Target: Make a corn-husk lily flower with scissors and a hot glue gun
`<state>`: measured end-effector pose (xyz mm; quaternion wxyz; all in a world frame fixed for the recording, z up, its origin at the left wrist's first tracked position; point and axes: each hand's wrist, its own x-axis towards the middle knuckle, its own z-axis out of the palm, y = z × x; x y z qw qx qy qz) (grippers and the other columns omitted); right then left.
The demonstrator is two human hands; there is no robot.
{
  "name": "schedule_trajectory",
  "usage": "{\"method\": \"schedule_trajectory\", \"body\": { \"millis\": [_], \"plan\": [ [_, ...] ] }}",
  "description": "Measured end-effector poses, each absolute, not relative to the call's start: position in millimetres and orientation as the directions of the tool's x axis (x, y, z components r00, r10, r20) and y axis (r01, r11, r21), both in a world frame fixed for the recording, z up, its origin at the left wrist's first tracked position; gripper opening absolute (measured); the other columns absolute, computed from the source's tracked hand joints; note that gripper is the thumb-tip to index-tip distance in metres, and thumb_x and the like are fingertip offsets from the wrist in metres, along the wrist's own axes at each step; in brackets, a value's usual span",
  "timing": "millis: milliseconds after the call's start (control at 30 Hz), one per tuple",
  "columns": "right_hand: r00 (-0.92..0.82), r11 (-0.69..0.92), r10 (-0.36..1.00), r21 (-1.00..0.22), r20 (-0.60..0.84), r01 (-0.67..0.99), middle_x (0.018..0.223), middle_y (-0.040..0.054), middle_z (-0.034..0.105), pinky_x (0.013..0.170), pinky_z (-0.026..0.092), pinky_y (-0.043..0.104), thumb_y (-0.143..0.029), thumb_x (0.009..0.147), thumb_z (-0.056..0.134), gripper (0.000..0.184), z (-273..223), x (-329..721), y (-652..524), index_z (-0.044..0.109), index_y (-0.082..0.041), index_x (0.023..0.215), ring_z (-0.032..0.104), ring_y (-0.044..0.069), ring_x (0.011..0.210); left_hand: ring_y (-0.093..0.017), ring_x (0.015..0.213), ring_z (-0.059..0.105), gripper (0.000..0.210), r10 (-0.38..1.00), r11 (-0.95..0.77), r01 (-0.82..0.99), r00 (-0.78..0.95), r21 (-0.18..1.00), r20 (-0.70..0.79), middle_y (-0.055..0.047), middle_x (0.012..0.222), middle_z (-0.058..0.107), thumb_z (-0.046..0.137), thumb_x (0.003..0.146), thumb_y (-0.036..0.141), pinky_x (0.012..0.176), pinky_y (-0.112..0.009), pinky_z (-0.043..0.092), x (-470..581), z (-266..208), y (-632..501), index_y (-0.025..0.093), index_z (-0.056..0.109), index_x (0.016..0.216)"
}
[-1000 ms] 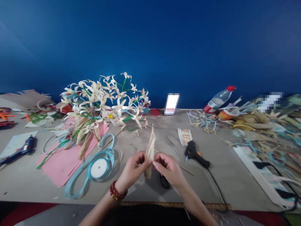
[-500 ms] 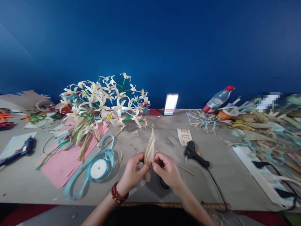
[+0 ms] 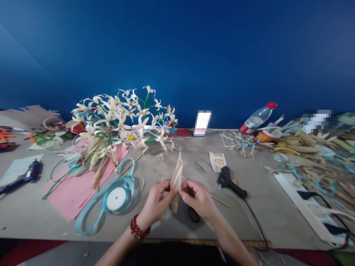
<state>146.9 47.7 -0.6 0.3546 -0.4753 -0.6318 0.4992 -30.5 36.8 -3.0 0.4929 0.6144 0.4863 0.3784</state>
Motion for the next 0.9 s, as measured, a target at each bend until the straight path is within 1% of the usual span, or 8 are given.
{"method": "schedule_trajectory", "body": {
  "millis": [167, 433, 533, 600, 667, 733, 833, 900],
  "plan": [
    [-0.246, 0.076, 0.969, -0.942, -0.007, 0.326, 0.058, -0.0039, 0.048, 0.048, 0.032, 0.021, -0.023, 0.078, 0.055, 0.012, 2.8, 141.4, 43.9, 0.05, -0.021, 0.067, 0.044, 0.012, 0.054, -0.018, 0.073, 0.057, 0.023, 0.973, -0.064, 0.289, 0.232, 0.955, -0.005, -0.005, 0.077, 0.064, 0.053, 0.093, 0.034, 0.062, -0.023, 0.043, -30.4, -1.4, 36.8, 0.016, 0.064, 0.085],
    [-0.079, 0.211, 0.976, -0.788, 0.203, 0.579, 0.06, -0.0027, 0.057, 0.055, 0.039, 0.023, -0.026, 0.08, 0.054, 0.011, -10.8, 155.0, 53.2, 0.055, -0.021, 0.07, 0.053, 0.014, 0.055, -0.015, 0.07, 0.052, 0.022, 0.952, -0.044, 0.249, 0.304, 0.967, -0.035, -0.002, 0.074, 0.058, 0.053, 0.093, 0.031, 0.064, -0.023, 0.04, -32.2, 13.0, 28.9, 0.016, 0.059, 0.078],
    [0.142, 0.126, 0.939, -0.7, 0.312, 0.703, 0.065, 0.0025, 0.064, 0.06, 0.043, 0.027, -0.039, 0.082, 0.053, 0.021, -13.8, 213.9, 69.1, 0.06, -0.021, 0.074, 0.059, 0.018, 0.059, -0.013, 0.068, 0.049, 0.026, 0.931, -0.029, 0.282, 0.357, 0.959, -0.076, 0.0, 0.071, 0.054, 0.055, 0.091, 0.034, 0.062, -0.022, 0.038, -48.2, 16.0, 25.8, 0.016, 0.056, 0.073],
    [0.399, -0.047, 0.826, -0.657, 0.398, 0.753, 0.066, 0.0053, 0.065, 0.06, 0.041, 0.031, -0.049, 0.076, 0.057, 0.028, -10.4, 265.3, 76.5, 0.061, -0.022, 0.075, 0.058, 0.022, 0.06, -0.013, 0.066, 0.048, 0.027, 0.927, -0.03, 0.369, 0.357, 0.929, -0.112, 0.001, 0.069, 0.052, 0.055, 0.091, 0.035, 0.059, -0.021, 0.035, -66.3, 14.6, 29.3, 0.017, 0.054, 0.072],
    [0.637, -0.186, 0.658, -0.734, 0.401, 0.653, 0.067, 0.0064, 0.062, 0.062, 0.041, 0.035, -0.05, 0.068, 0.063, 0.028, -4.7, 309.8, 79.2, 0.06, -0.022, 0.073, 0.055, 0.023, 0.062, -0.013, 0.063, 0.047, 0.027, 0.947, -0.05, 0.467, 0.302, 0.883, -0.106, 0.002, 0.066, 0.049, 0.053, 0.092, 0.036, 0.056, -0.021, 0.034, -87.4, 11.0, 39.7, 0.018, 0.053, 0.071],
    [0.768, -0.194, 0.556, -0.849, 0.318, 0.491, 0.062, 0.0053, 0.058, 0.056, 0.04, 0.036, -0.048, 0.066, 0.067, 0.028, -0.8, 332.9, 77.7, 0.057, -0.023, 0.073, 0.052, 0.021, 0.055, -0.013, 0.061, 0.047, 0.028, 0.969, -0.102, 0.597, 0.241, 0.796, -0.056, 0.003, 0.063, 0.049, 0.049, 0.093, 0.036, 0.056, -0.022, 0.034, -106.8, 7.2, 56.9, 0.018, 0.053, 0.071],
    [0.742, -0.128, 0.627, -0.909, 0.235, 0.397, 0.063, 0.0041, 0.058, 0.046, 0.039, 0.031, -0.049, 0.071, 0.064, 0.028, -4.4, 318.5, 71.8, 0.056, -0.022, 0.078, 0.048, 0.017, 0.047, -0.015, 0.061, 0.053, 0.027, 0.983, -0.173, 0.845, 0.183, 0.506, 0.03, 0.002, 0.064, 0.055, 0.046, 0.093, 0.035, 0.059, -0.024, 0.037, -124.2, 5.0, 91.0, 0.019, 0.057, 0.074],
    [0.614, -0.075, 0.772, -0.936, 0.163, 0.343, 0.065, 0.0035, 0.062, 0.046, 0.042, 0.028, -0.047, 0.073, 0.065, 0.027, -11.5, 287.6, 67.2, 0.059, -0.021, 0.079, 0.051, 0.015, 0.047, -0.017, 0.067, 0.058, 0.022, 0.989, -0.149, 0.897, 0.14, 0.417, 0.053, -0.001, 0.071, 0.062, 0.047, 0.093, 0.031, 0.062, -0.025, 0.039, -127.1, 5.9, 114.1, 0.019, 0.061, 0.081]
  ]
}}
